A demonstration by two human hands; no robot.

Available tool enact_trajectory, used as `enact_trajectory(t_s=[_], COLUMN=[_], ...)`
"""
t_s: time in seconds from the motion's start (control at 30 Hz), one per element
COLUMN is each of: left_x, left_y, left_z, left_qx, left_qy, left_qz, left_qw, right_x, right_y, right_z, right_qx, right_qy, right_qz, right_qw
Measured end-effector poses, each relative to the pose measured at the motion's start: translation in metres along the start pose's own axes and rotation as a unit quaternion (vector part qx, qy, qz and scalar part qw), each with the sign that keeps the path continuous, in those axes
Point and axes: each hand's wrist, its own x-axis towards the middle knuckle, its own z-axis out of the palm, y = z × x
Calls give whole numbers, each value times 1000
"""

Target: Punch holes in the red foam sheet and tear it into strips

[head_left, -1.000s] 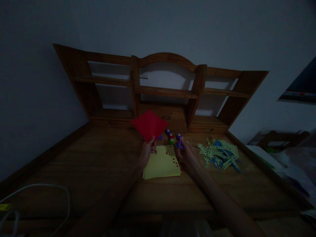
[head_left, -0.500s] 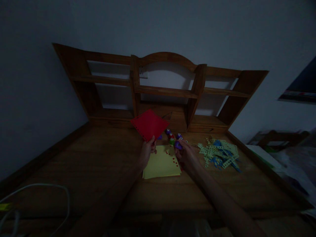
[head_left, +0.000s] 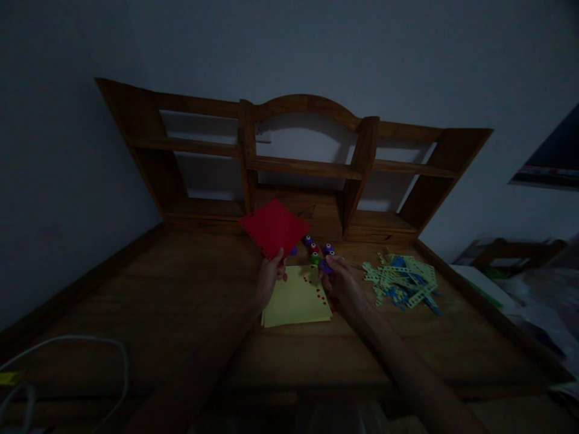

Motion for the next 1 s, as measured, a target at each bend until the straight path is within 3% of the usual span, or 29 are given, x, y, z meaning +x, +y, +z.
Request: enact_trajectory(t_s=[0.7, 1.0], left_x=[-3, -3], left_y=[2, 2], left_z=[2, 2], left_qx=[14, 9], left_qy=[14, -5], left_qz=[7, 7], left_qw=[1000, 1000], right_x=[-2, -1], right_y=[4, 4], right_z=[1, 0], right_qx=[-15, -11], right_qy=[12, 0], right_qz=[18, 27], right_qw=[1000, 1000])
